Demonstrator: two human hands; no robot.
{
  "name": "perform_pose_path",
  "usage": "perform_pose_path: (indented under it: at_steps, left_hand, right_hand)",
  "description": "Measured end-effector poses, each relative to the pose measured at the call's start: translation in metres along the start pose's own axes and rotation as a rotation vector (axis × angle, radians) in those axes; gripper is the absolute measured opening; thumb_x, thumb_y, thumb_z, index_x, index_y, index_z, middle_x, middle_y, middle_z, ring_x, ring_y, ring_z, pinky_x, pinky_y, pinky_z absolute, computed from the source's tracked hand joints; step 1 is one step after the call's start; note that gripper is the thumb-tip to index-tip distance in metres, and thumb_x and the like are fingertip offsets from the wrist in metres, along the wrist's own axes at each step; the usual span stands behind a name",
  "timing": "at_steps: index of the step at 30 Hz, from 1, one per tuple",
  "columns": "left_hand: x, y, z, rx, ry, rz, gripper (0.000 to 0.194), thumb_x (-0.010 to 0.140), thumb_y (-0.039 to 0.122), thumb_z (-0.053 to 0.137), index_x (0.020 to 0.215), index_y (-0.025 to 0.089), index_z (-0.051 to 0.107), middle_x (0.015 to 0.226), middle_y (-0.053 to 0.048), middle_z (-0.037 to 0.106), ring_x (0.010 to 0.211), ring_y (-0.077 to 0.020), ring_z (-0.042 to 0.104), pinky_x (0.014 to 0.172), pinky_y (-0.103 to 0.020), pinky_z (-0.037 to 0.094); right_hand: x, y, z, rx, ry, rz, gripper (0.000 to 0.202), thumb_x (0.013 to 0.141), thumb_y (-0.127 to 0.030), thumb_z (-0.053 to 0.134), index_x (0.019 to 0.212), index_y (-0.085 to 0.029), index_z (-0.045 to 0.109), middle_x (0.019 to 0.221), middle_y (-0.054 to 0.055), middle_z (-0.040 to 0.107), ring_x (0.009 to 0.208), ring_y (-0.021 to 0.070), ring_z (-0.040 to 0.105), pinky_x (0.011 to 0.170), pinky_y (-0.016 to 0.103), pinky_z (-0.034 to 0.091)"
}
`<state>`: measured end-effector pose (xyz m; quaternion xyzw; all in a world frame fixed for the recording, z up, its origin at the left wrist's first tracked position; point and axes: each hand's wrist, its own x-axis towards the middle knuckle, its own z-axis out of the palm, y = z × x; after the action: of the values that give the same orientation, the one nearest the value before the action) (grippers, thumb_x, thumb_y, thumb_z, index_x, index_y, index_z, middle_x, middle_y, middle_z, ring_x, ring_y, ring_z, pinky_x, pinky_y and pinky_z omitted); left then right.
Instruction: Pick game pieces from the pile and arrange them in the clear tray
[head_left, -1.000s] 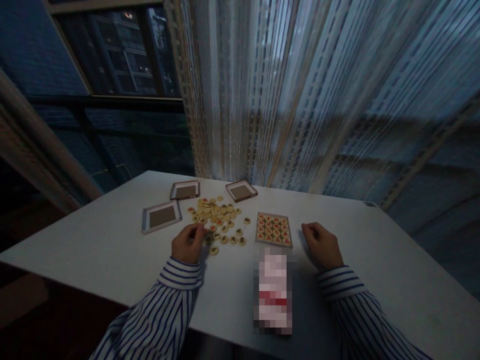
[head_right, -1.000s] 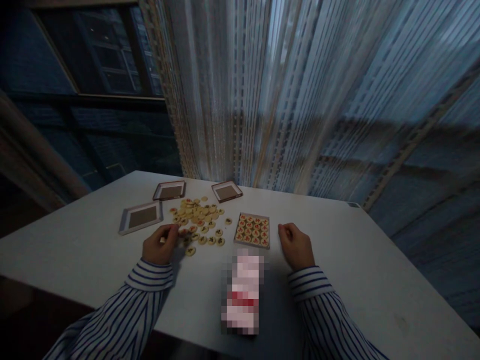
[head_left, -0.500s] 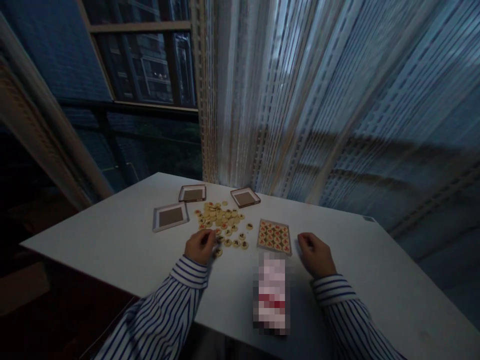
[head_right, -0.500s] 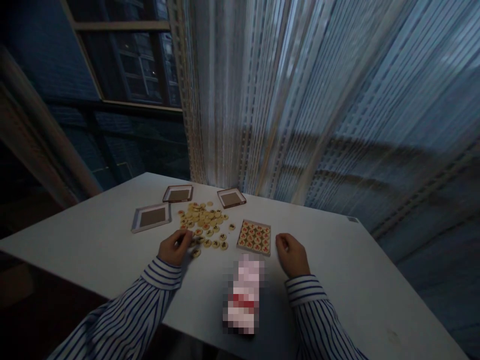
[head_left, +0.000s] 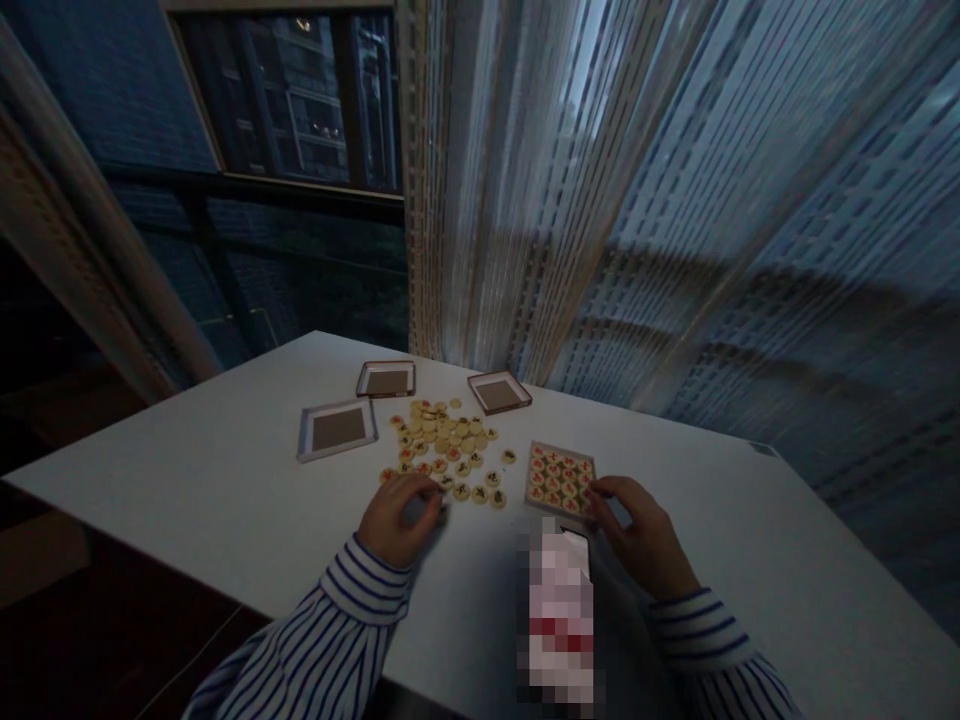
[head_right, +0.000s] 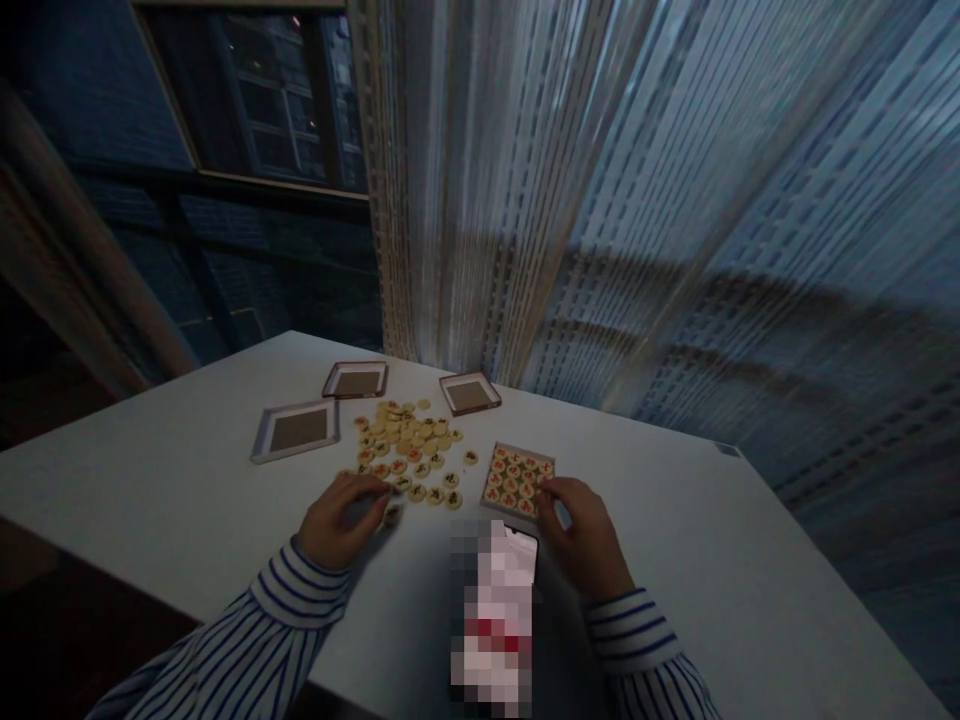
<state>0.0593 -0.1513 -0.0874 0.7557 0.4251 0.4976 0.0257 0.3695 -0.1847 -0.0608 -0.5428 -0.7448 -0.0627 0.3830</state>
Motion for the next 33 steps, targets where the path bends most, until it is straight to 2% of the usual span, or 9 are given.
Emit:
perform_pose_path:
  at_steps: [6, 13, 16, 22, 27, 33]
  left_hand:
    - [-0.010, -0.010, -0.003, 0.121, -0.079, 0.119, 0.016, 0.077, 0.027, 0.057, 0.089, 0.017, 0.061, 0.084, -0.007, 0.070, 0.080, -0.0192, 0.064, 0.074, -0.034, 0.051]
    - [-0.016, -0.011, 0.002, 0.152, -0.079, 0.152, 0.019, 0.077, 0.027, 0.054, 0.090, 0.016, 0.060, 0.085, -0.009, 0.069, 0.080, -0.0204, 0.064, 0.069, -0.034, 0.051]
    - [-0.018, -0.013, 0.002, 0.152, -0.120, 0.135, 0.021, 0.076, 0.028, 0.055, 0.093, 0.017, 0.060, 0.087, -0.009, 0.069, 0.081, -0.0208, 0.064, 0.070, -0.034, 0.051]
    - [-0.021, -0.017, 0.003, 0.184, -0.173, 0.099, 0.023, 0.076, 0.029, 0.056, 0.096, 0.017, 0.059, 0.089, -0.009, 0.069, 0.082, -0.0211, 0.063, 0.071, -0.034, 0.051]
    - [-0.020, -0.015, 0.005, 0.178, -0.214, 0.080, 0.021, 0.075, 0.027, 0.056, 0.094, 0.019, 0.060, 0.087, -0.007, 0.069, 0.079, -0.0209, 0.063, 0.067, -0.033, 0.051]
    - [-0.020, -0.019, 0.004, 0.152, -0.282, 0.094, 0.025, 0.076, 0.027, 0.055, 0.099, 0.018, 0.058, 0.092, -0.008, 0.069, 0.083, -0.0212, 0.063, 0.070, -0.035, 0.051]
  right_hand:
    - [0.006, -0.026, 0.007, -0.018, -0.055, -0.144, 0.013, 0.084, -0.024, 0.049, 0.091, -0.018, 0.057, 0.088, 0.008, 0.064, 0.083, 0.0199, 0.059, 0.071, 0.034, 0.047]
    - [0.021, -0.062, 0.016, 0.033, -0.126, -0.221, 0.013, 0.084, -0.017, 0.046, 0.087, -0.017, 0.058, 0.080, 0.007, 0.064, 0.075, 0.0170, 0.058, 0.067, 0.030, 0.044]
    - [0.033, -0.073, 0.016, 0.005, -0.226, -0.237, 0.016, 0.084, -0.018, 0.044, 0.086, -0.018, 0.060, 0.076, 0.006, 0.064, 0.069, 0.0158, 0.058, 0.062, 0.028, 0.043]
    - [0.057, -0.089, 0.022, -0.082, -0.394, -0.296, 0.017, 0.083, -0.021, 0.046, 0.088, -0.019, 0.062, 0.074, 0.005, 0.066, 0.067, 0.0156, 0.060, 0.060, 0.026, 0.041]
    - [0.048, -0.097, 0.036, -0.080, -0.308, -0.287, 0.021, 0.085, -0.019, 0.041, 0.081, -0.017, 0.062, 0.064, 0.004, 0.062, 0.061, 0.0141, 0.057, 0.057, 0.024, 0.038]
    - [0.017, -0.085, 0.044, -0.056, -0.204, -0.228, 0.019, 0.086, -0.019, 0.042, 0.083, -0.018, 0.061, 0.063, 0.003, 0.061, 0.059, 0.0139, 0.055, 0.057, 0.025, 0.038]
